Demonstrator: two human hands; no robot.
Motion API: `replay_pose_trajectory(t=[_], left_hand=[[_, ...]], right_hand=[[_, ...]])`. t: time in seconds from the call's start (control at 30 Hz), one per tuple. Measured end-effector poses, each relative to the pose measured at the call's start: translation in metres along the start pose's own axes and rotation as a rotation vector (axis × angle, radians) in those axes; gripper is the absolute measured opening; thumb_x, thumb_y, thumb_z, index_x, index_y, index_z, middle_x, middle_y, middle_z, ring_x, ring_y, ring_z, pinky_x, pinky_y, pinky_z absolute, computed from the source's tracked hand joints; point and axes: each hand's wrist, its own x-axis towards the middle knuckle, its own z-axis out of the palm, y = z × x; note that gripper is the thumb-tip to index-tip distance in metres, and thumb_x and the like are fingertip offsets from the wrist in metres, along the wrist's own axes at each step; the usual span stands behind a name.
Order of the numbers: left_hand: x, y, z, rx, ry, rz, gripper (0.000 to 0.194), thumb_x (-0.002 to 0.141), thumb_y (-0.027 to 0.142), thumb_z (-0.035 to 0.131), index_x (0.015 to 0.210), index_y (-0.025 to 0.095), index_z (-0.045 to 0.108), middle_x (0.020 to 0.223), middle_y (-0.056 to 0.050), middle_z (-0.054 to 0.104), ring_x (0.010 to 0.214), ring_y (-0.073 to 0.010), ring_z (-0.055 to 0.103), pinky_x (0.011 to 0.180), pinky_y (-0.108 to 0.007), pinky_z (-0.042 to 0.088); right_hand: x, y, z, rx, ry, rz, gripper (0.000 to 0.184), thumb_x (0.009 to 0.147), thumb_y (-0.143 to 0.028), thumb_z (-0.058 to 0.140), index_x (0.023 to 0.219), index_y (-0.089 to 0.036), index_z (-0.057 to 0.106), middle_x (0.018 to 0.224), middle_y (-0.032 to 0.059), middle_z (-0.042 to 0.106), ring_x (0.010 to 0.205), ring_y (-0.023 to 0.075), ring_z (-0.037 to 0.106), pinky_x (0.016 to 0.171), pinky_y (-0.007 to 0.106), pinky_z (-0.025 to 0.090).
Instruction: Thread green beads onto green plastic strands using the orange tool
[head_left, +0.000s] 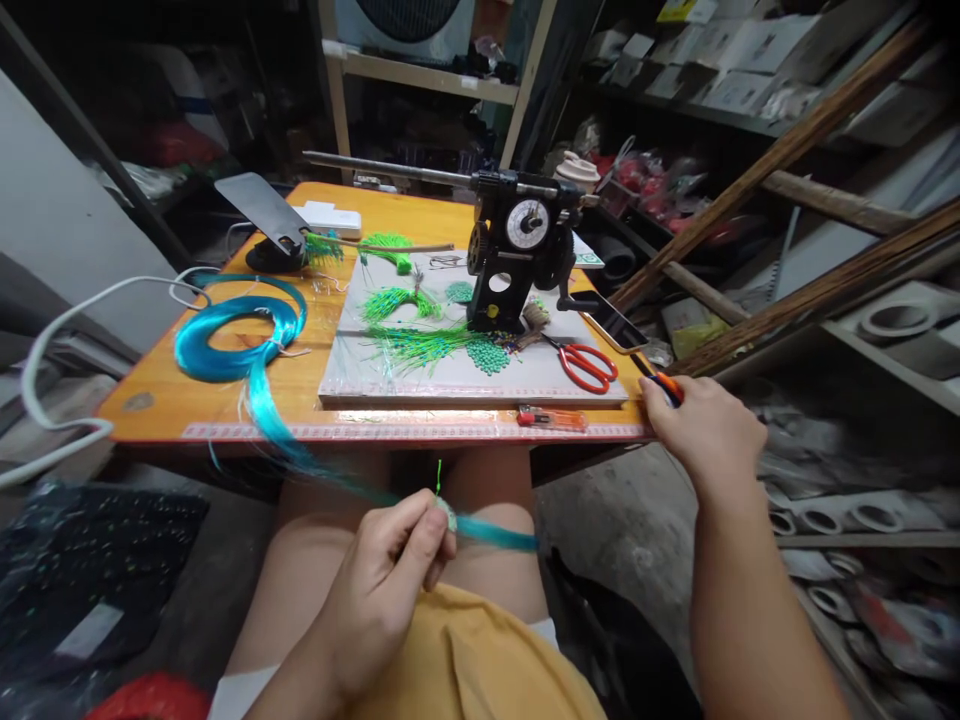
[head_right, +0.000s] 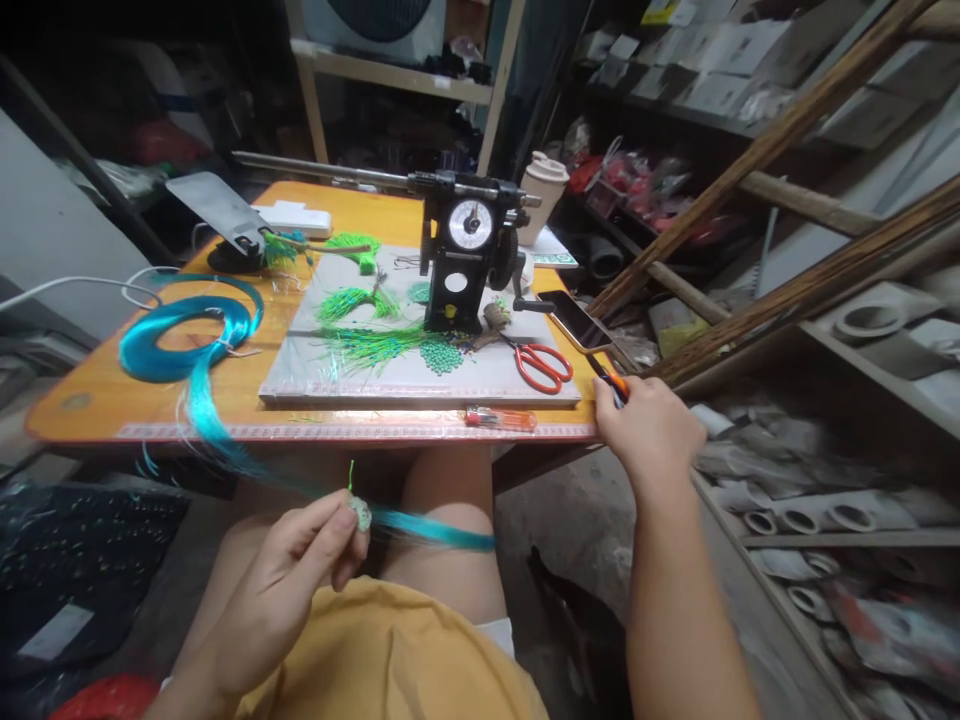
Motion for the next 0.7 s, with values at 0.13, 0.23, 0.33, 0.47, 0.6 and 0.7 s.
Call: replay_pose_trajectory(t=[0.13,0.23,0.33,0.47,0.6,0.7], left_hand=[[0.003,0.002,-0.001,0.011,-0.014,0.016,0.043,0.102,0.042,0.042,0.067,0.02,0.052,0.062,0.001,0.053,0.06,-0.0142,0.052,0.059,-0.025,0.039],[0.007,0.006,-0.003,0.079,0.007,0.065,0.041,0.102,0.036,0.043,0.066,0.02,0.051,0.065,0.001,0.052,0.063,-0.0149,0.052,0.061,-0.026,0.038],[0.008,0.009,-0.005,0.114,0.033,0.109,0.04,0.102,0.033,0.042,0.065,0.02,0.048,0.068,0.0,0.049,0.066,-0.0161,0.05,0.063,-0.028,0.036],[0.007,0.004,-0.011,0.051,0.021,0.128,0.042,0.103,0.033,0.041,0.063,0.021,0.045,0.068,0.0,0.045,0.069,-0.0174,0.046,0.067,-0.03,0.034],[0.005,-0.006,-0.017,-0.17,-0.028,0.117,0.044,0.103,0.036,0.042,0.062,0.02,0.045,0.069,0.0,0.042,0.07,-0.0181,0.041,0.067,-0.033,0.031],[0.005,-0.007,-0.019,-0.368,-0.082,0.074,0.041,0.1,0.038,0.047,0.063,0.02,0.046,0.07,-0.001,0.041,0.07,-0.0188,0.037,0.065,-0.034,0.028]], right_hand=[[0.01,-0.016,0.004,0.035,0.078,0.026,0.047,0.093,-0.047,0.049,0.105,-0.012,0.077,0.108,0.0195,0.072,0.088,0.0347,0.068,0.065,0.039,0.047],[0.008,-0.041,-0.002,0.12,0.087,-0.091,0.04,0.095,-0.045,0.05,0.113,-0.022,0.076,0.119,0.0098,0.072,0.1,0.0279,0.069,0.076,0.034,0.051],[0.012,-0.056,-0.003,0.174,0.029,-0.181,0.034,0.091,-0.043,0.057,0.111,-0.026,0.078,0.111,0.0086,0.077,0.093,0.0287,0.071,0.073,0.034,0.051],[0.017,-0.054,0.001,0.236,0.005,-0.181,0.034,0.087,-0.032,0.059,0.112,-0.021,0.078,0.094,0.0129,0.079,0.083,0.0319,0.072,0.07,0.038,0.049],[0.002,-0.045,-0.004,0.318,0.024,-0.137,0.033,0.082,-0.036,0.063,0.105,-0.016,0.076,0.083,0.0115,0.077,0.073,0.0289,0.069,0.068,0.038,0.049],[-0.022,-0.044,-0.016,0.683,-0.019,0.035,0.039,0.081,-0.044,0.067,0.111,-0.019,0.072,0.082,0.0065,0.072,0.065,0.0209,0.064,0.062,0.032,0.049]])
